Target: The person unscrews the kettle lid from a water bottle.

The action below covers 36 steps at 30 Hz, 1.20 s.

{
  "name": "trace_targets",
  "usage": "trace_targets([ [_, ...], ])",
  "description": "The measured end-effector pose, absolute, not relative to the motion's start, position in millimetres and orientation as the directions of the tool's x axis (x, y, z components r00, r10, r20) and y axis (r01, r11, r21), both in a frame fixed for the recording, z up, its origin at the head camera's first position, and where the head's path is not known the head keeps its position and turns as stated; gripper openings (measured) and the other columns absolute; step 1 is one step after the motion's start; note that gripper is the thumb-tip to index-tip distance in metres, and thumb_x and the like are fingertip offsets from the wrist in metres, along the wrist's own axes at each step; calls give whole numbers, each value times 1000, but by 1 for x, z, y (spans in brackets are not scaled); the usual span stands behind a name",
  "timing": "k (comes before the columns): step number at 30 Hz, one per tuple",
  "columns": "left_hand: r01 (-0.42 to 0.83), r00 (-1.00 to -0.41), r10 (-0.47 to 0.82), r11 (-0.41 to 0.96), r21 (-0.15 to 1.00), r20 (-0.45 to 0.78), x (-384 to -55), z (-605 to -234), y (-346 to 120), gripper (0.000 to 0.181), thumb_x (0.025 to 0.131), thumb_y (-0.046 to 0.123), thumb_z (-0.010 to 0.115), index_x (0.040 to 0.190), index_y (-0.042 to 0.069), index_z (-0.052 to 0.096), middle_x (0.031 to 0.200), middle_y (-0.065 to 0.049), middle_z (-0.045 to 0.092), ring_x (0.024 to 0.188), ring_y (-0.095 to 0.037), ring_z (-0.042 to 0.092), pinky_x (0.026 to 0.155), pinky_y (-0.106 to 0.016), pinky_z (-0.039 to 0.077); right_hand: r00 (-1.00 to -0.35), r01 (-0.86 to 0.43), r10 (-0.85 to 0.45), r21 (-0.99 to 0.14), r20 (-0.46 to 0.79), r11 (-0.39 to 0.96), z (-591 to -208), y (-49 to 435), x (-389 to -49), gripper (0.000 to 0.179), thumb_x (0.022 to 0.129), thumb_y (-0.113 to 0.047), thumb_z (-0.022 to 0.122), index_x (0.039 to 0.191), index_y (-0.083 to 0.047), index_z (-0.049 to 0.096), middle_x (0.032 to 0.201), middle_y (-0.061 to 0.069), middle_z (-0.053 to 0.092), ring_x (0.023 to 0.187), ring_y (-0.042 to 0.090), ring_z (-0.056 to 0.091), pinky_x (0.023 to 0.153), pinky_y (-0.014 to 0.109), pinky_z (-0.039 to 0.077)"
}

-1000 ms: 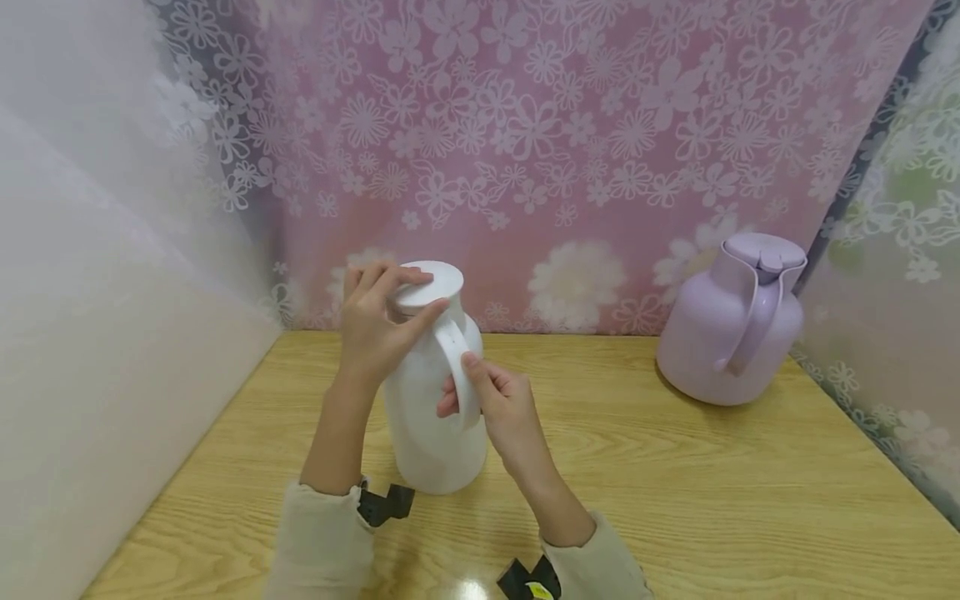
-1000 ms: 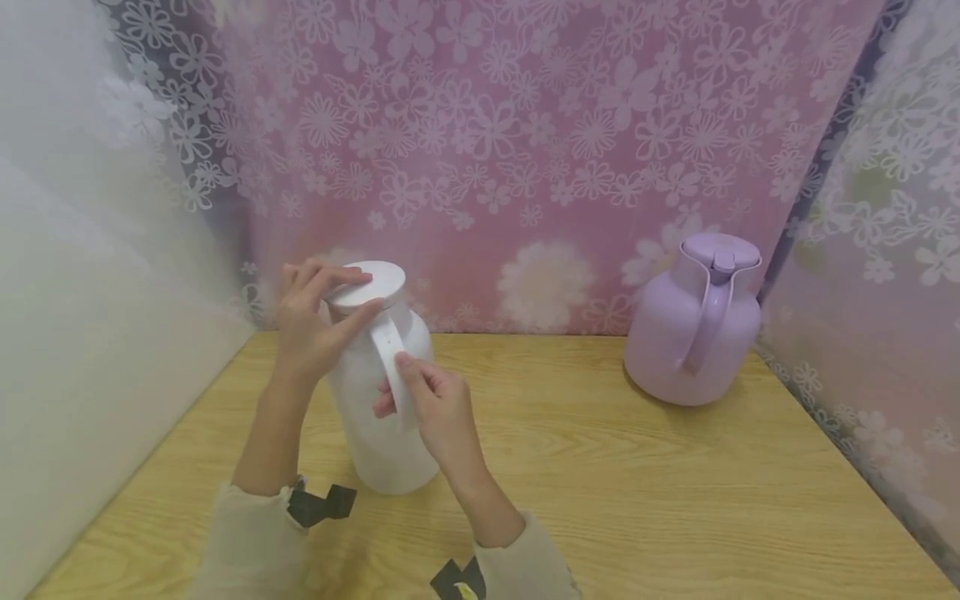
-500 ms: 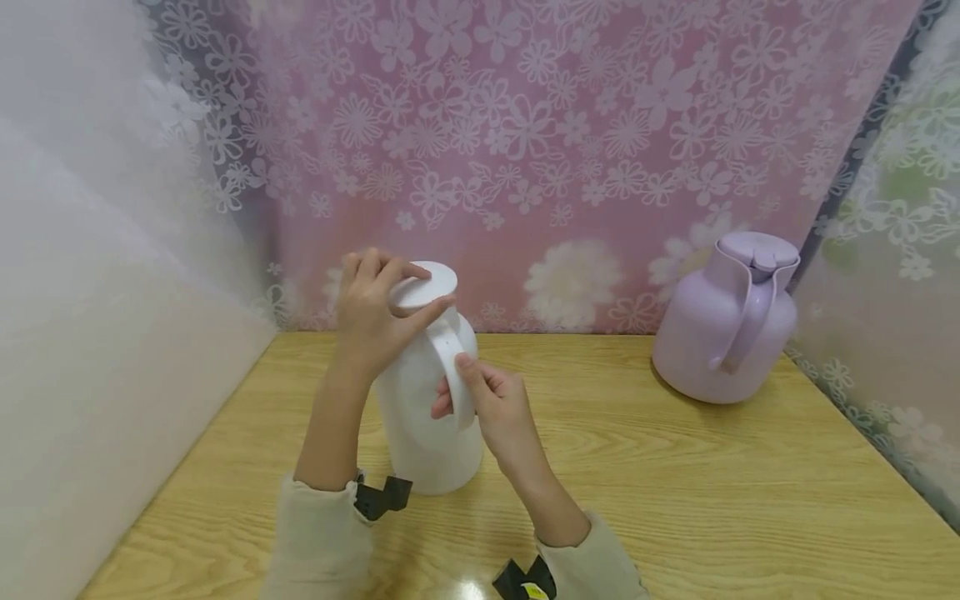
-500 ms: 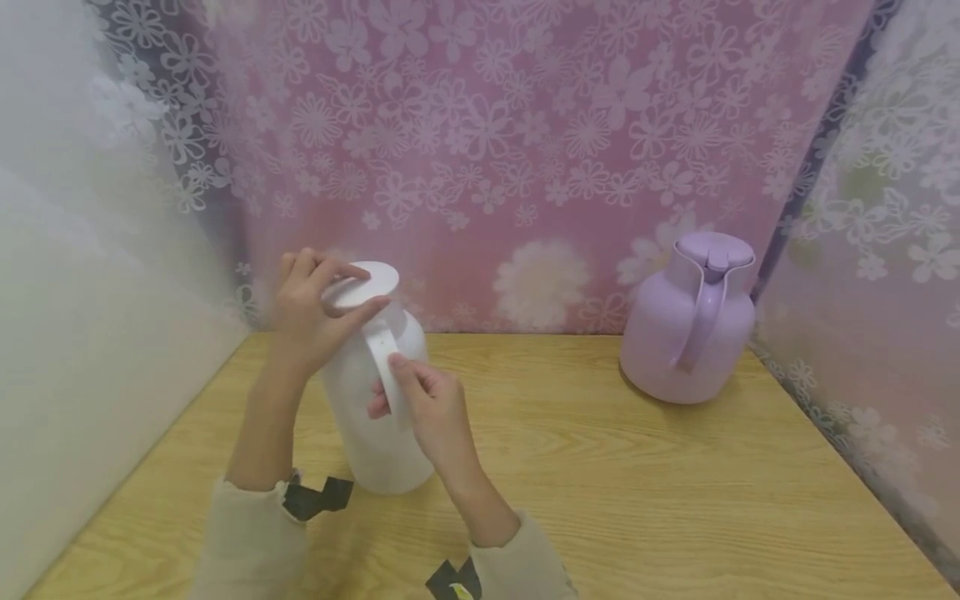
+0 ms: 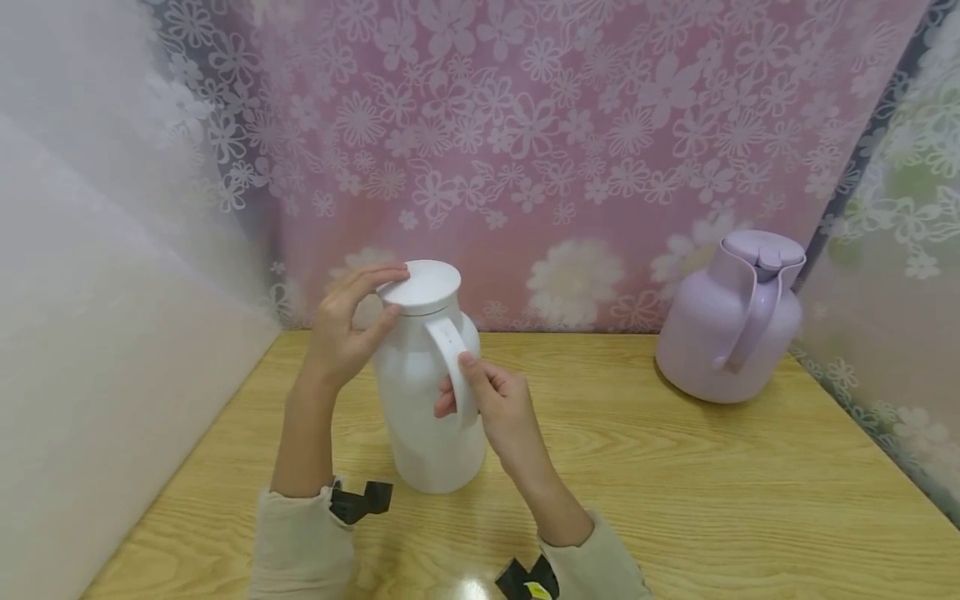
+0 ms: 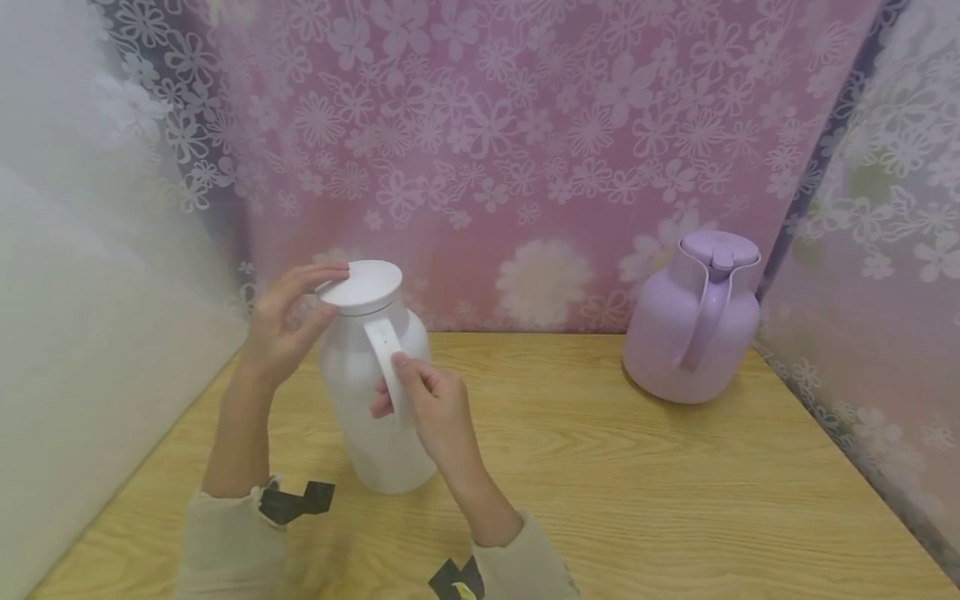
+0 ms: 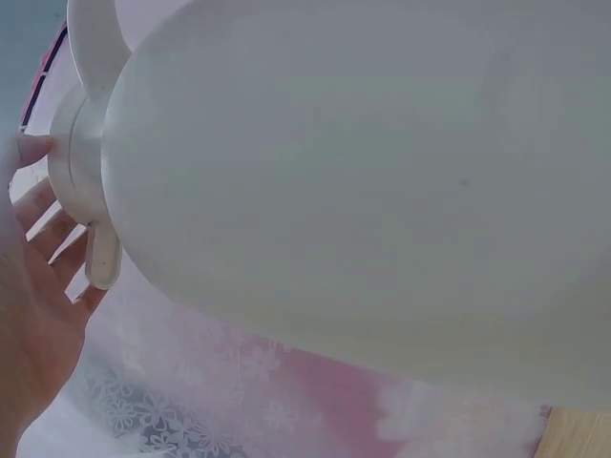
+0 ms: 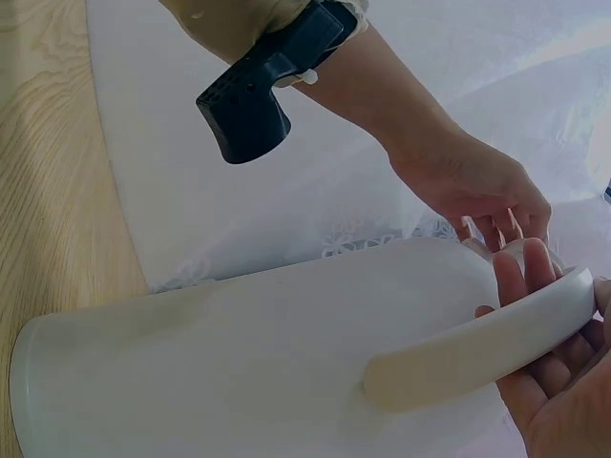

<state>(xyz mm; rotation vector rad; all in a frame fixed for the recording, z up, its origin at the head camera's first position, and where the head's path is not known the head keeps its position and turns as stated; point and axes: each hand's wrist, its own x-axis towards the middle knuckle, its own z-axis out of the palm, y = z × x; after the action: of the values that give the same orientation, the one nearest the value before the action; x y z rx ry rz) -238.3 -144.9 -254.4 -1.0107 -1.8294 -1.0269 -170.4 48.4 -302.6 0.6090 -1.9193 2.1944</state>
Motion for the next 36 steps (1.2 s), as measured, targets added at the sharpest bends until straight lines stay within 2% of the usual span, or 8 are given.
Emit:
trace_targets([
  [3,888,-361,230,381,258,904,-238,-255,-142,32,78,12,66,108,1,64,112,-12,60,106,-26,52,92,-40,35,-907,-373,-145,-913,397,-168,-303,49,-170,44,95,-33,49,81,5,65,65,15,64,64,28,64,76,38,49],
  [7,863,-348,182,444,239,920,-238,-255,-137,31,75,16,73,104,6,67,104,-8,61,95,-25,49,84,-37,34,-907,-369,-151,-914,393,-167,-304,49,-171,46,94,-37,49,81,4,65,65,15,64,64,28,64,76,38,49],
  [14,806,-341,87,539,244,936,-234,-252,-125,36,63,18,85,93,8,70,86,-6,55,82,-25,40,74,-32,32,-902,-378,-154,-911,403,-166,-304,49,-173,47,95,-36,48,81,5,65,65,15,64,64,29,64,72,39,49],
  [18,766,-311,59,606,213,949,-232,-250,-117,37,59,24,87,87,7,70,80,-6,51,82,-26,39,73,-34,32,-903,-375,-155,-910,402,-174,-304,49,-173,47,95,-36,48,82,6,65,66,15,64,64,29,64,71,39,50],
  [26,711,-250,60,688,141,966,-231,-248,-108,39,60,30,86,84,5,68,77,-8,48,79,-29,39,71,-39,32,-907,-364,-155,-915,391,-175,-305,49,-173,48,93,-39,49,82,5,65,66,15,64,65,29,65,71,39,50],
  [31,782,-256,108,608,140,961,-233,-251,-117,30,75,33,75,88,6,69,83,-9,53,79,-28,38,72,-38,30,-902,-375,-158,-910,402,-177,-305,49,-173,47,94,-38,49,82,5,65,66,15,64,64,29,64,71,39,50],
  [34,859,-311,141,466,214,940,-234,-252,-129,25,86,25,61,94,2,68,96,-11,59,90,-28,45,79,-36,33,-901,-378,-157,-909,405,-175,-305,48,-173,47,94,-37,49,81,5,65,65,15,64,64,29,64,71,39,50],
  [36,897,-359,172,337,288,918,-229,-252,-135,24,89,15,53,98,-4,66,105,-16,60,102,-30,48,89,-37,34,-901,-379,-155,-910,404,-171,-305,48,-173,47,94,-37,49,81,5,65,65,15,64,64,29,64,73,39,49],
])
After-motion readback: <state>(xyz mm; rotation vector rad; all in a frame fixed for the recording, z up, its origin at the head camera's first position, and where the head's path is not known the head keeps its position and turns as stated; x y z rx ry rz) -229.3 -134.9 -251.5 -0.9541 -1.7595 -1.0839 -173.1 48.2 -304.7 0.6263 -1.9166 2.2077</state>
